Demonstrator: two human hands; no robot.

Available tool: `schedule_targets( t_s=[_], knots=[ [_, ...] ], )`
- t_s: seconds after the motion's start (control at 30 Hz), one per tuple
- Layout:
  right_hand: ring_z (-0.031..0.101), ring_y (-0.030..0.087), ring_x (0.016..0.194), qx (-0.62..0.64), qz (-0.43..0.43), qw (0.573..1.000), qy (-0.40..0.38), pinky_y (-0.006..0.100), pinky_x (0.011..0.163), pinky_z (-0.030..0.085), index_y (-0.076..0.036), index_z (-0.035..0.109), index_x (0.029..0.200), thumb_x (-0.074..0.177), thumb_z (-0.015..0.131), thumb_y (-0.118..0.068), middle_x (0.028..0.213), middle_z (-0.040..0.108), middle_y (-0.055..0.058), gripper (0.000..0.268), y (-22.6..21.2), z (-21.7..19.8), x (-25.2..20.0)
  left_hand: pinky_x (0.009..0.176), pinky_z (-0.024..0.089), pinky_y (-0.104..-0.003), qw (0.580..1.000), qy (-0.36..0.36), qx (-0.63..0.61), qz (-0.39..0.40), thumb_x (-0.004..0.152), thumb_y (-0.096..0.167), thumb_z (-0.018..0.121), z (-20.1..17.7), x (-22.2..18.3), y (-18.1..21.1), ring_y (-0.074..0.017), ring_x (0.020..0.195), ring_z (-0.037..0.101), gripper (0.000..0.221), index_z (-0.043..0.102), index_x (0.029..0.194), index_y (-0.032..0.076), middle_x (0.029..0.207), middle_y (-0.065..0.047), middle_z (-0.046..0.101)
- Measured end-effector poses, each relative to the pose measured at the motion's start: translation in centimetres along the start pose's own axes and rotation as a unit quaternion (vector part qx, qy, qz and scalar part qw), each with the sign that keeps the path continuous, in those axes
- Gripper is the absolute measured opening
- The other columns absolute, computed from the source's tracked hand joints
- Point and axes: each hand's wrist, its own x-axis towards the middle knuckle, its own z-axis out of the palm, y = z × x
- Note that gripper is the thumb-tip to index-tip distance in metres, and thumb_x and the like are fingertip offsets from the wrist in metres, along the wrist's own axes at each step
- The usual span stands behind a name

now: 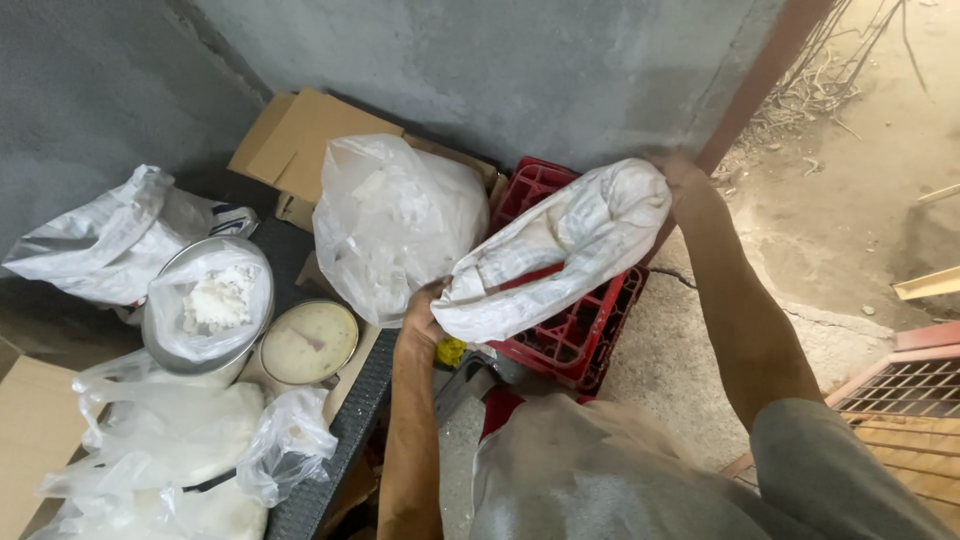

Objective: Transferring white powdery material from a large sack into smaller plastic bags using a scoop and a weighing scale.

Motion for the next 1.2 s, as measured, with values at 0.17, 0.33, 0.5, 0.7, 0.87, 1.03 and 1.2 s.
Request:
schedule_targets(
  t_s=[0.17, 0.33, 0.5, 0.7, 0.87, 1.03, 1.2],
  knots=[
    [0.069, 0.027, 0.115, -0.100, 0.008, 0.995, -0.015, 0.035, 0.096, 0.061, 0.006, 0.052, 0.136, 0.107, 0.048, -0.025, 0.131, 0.066, 0.022, 0.043, 0.0, 0.2, -4.6, 0.093, 0.059, -0.046, 0.990, 0.016, -0.139, 0.013, 0.100, 0.012, 0.047, 0.1, 0.8, -3.1, -0.0338, 0.105, 0.069, 0.035, 0.061, 0.127, -0.008, 0.117, -0.023, 0.070],
    [0.067, 0.030, 0.124, -0.204, -0.073, 0.976, -0.003, 0.036, 0.102, 0.052, 0.006, 0.053, 0.140, 0.108, 0.045, -0.031, 0.137, 0.064, 0.024, 0.050, 0.1, 1.9, -14.1, 0.094, 0.057, -0.046, 0.981, 0.006, -0.178, 0.076, 0.103, 0.010, 0.051, 2.1, 0.3, -4.5, -0.0331, 0.107, 0.066, 0.030, 0.060, 0.126, -0.006, 0.116, -0.021, 0.069],
    [0.061, 0.041, 0.121, -0.202, -0.075, 0.962, 0.168, 0.050, 0.101, 0.057, 0.006, 0.044, 0.143, 0.106, 0.040, -0.032, 0.138, 0.056, 0.028, 0.054, 4.1, -0.4, -20.9, 0.092, 0.057, -0.045, 0.982, 0.042, -0.151, 0.102, 0.101, 0.013, 0.053, 7.3, -4.5, -2.8, -0.0314, 0.105, 0.068, 0.031, 0.062, 0.124, -0.006, 0.116, -0.020, 0.071],
    [0.064, 0.036, 0.118, -0.108, -0.063, 0.985, 0.117, 0.052, 0.099, 0.056, 0.002, 0.046, 0.140, 0.103, 0.036, -0.046, 0.131, 0.061, 0.026, 0.062, 11.1, 1.1, -25.7, 0.090, 0.056, -0.042, 0.988, 0.044, -0.065, 0.130, 0.104, 0.017, 0.057, 9.0, -3.9, -4.7, -0.0259, 0.102, 0.067, 0.028, 0.064, 0.123, -0.002, 0.116, -0.015, 0.070],
    [0.063, 0.035, 0.118, -0.061, -0.122, 0.983, 0.125, 0.053, 0.102, 0.052, 0.009, 0.045, 0.142, 0.104, 0.051, -0.033, 0.131, 0.062, 0.024, 0.057, 10.6, 3.5, -22.1, 0.093, 0.054, -0.041, 0.988, 0.015, 0.005, 0.155, 0.107, 0.020, 0.053, 10.1, -3.6, -3.4, -0.0248, 0.105, 0.066, 0.030, 0.065, 0.124, -0.002, 0.116, -0.014, 0.070],
    [0.064, 0.030, 0.129, 0.210, -0.077, 0.967, 0.124, 0.044, 0.109, 0.049, 0.003, 0.047, 0.144, 0.101, 0.047, -0.027, 0.133, 0.066, 0.019, 0.052, 9.5, 2.6, -15.7, 0.103, 0.050, -0.045, 0.987, -0.029, -0.108, 0.117, 0.109, 0.018, 0.052, 11.2, -3.0, -0.5, -0.0272, 0.115, 0.062, 0.030, 0.059, 0.130, -0.002, 0.126, -0.013, 0.066],
    [0.053, 0.030, 0.132, 0.098, -0.119, 0.987, 0.037, 0.047, 0.112, 0.043, -0.003, 0.045, 0.151, 0.108, 0.042, -0.036, 0.142, 0.058, 0.014, 0.054, 8.5, 5.4, -16.4, 0.105, 0.050, -0.049, 0.981, -0.055, -0.166, 0.089, 0.105, 0.017, 0.049, 8.6, -0.9, -1.0, -0.0309, 0.120, 0.062, 0.034, 0.055, 0.135, 0.001, 0.132, -0.015, 0.064]
  ],
)
